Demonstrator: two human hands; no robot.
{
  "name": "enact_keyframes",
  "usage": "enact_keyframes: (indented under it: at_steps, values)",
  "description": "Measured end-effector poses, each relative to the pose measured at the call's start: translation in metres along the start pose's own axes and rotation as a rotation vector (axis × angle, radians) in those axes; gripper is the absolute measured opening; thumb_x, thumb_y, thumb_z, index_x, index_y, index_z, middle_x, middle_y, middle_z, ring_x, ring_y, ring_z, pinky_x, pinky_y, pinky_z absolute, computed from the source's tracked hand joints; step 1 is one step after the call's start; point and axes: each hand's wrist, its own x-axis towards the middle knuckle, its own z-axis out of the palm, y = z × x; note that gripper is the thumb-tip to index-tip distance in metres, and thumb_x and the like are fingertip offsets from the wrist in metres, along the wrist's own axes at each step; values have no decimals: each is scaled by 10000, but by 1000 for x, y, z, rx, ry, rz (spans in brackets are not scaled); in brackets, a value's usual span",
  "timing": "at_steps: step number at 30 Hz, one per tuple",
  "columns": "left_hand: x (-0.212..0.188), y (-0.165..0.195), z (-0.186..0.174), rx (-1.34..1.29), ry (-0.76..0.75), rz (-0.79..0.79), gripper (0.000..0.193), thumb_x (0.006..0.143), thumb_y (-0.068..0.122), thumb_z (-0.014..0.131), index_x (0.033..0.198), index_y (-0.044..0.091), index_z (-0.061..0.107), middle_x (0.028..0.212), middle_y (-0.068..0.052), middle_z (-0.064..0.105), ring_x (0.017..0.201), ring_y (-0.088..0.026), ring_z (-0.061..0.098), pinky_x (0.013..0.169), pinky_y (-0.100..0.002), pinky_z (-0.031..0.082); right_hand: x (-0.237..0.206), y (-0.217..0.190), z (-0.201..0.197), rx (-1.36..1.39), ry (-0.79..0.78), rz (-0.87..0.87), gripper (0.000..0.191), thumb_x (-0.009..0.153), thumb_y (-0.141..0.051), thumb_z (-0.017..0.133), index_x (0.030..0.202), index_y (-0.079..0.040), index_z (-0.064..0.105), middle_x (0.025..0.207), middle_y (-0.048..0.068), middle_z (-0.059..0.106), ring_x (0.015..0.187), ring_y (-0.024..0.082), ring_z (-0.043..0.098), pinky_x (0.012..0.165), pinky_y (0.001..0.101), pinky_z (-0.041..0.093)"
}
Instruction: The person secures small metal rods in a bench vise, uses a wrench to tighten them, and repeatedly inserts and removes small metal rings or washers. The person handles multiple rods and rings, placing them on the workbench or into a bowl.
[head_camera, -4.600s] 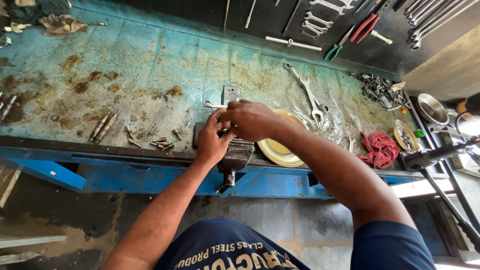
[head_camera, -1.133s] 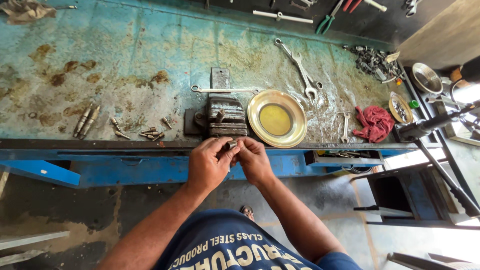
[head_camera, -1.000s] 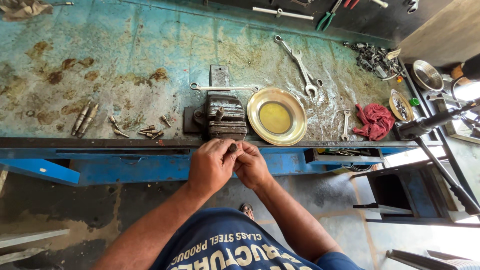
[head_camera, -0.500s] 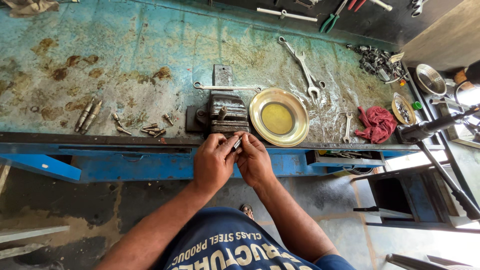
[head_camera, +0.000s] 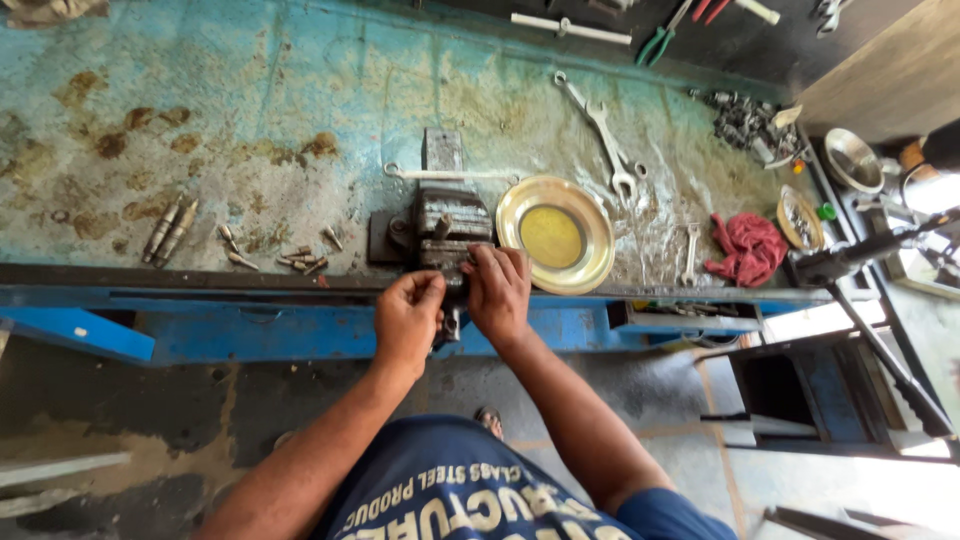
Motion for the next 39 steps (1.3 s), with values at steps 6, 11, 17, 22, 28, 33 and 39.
enact_keyframes:
  at_steps: [6, 11, 17, 22, 28, 33, 39]
  values:
    - [-1, 5, 0, -42, -21, -50, 138, 968, 156, 697, 1008, 28, 729, 756, 9, 666, 553, -62, 582, 470, -229, 473, -5, 4, 7, 51, -4, 108, 214, 919, -35, 703, 1133, -25, 688, 972, 106, 701, 946, 321, 630, 882, 428, 489]
    - [-4, -1, 5, -256, -131, -181, 172, 1010, 154, 620, 1067, 5, 683, 771, -8, 670, 575, -99, 616, 509, -268, 528, -9, -8, -2, 118, 15, 189, 193, 936, -6, 668, 1129, -13, 671, 1014, 138, 702, 948, 339, 640, 847, 430, 516]
    - [-13, -22, -7, -643, -468, -187, 282, 1183, 204, 578, 1325, -11, 693, 921, -22, 686, 741, -96, 619, 633, -245, 503, -31, -39, -26, 244, -129, 151, 254, 897, 14, 619, 1147, 15, 659, 1074, 175, 703, 934, 377, 643, 833, 442, 521]
    - [-28, -34, -25, -555, -361, -452, 277, 1019, 152, 559, 1254, 52, 666, 1015, -42, 729, 892, -160, 733, 809, -342, 605, -53, -41, -26, 226, -174, 156, 135, 903, -19, 704, 1035, -39, 685, 965, 119, 732, 868, 342, 669, 812, 428, 509]
    - [-31, -37, -54, -402, -283, -554, 232, 1011, 183, 599, 1172, 39, 684, 981, -87, 744, 853, -189, 738, 799, -349, 629, -84, -15, -25, 641, 71, 648, 126, 1009, -39, 647, 1127, -3, 621, 1038, 120, 727, 946, 186, 697, 826, 306, 580]
    - [-11, 6, -139, -494, 38, -369, 303, 1008, 362, 603, 995, 71, 688, 792, -66, 702, 649, -169, 697, 574, -305, 602, -114, 28, -50, 588, 28, 867, 186, 1014, -47, 644, 1186, 18, 618, 1033, 145, 743, 973, 195, 736, 883, 318, 592]
    - [22, 120, -247, -280, 553, 116, 144, 1014, 207, 712, 952, 84, 674, 756, -36, 663, 578, -123, 625, 526, -262, 543, -158, 42, -63, 524, 5, 938, 216, 1009, -36, 677, 1196, 58, 627, 1006, 150, 730, 915, 198, 715, 844, 315, 583]
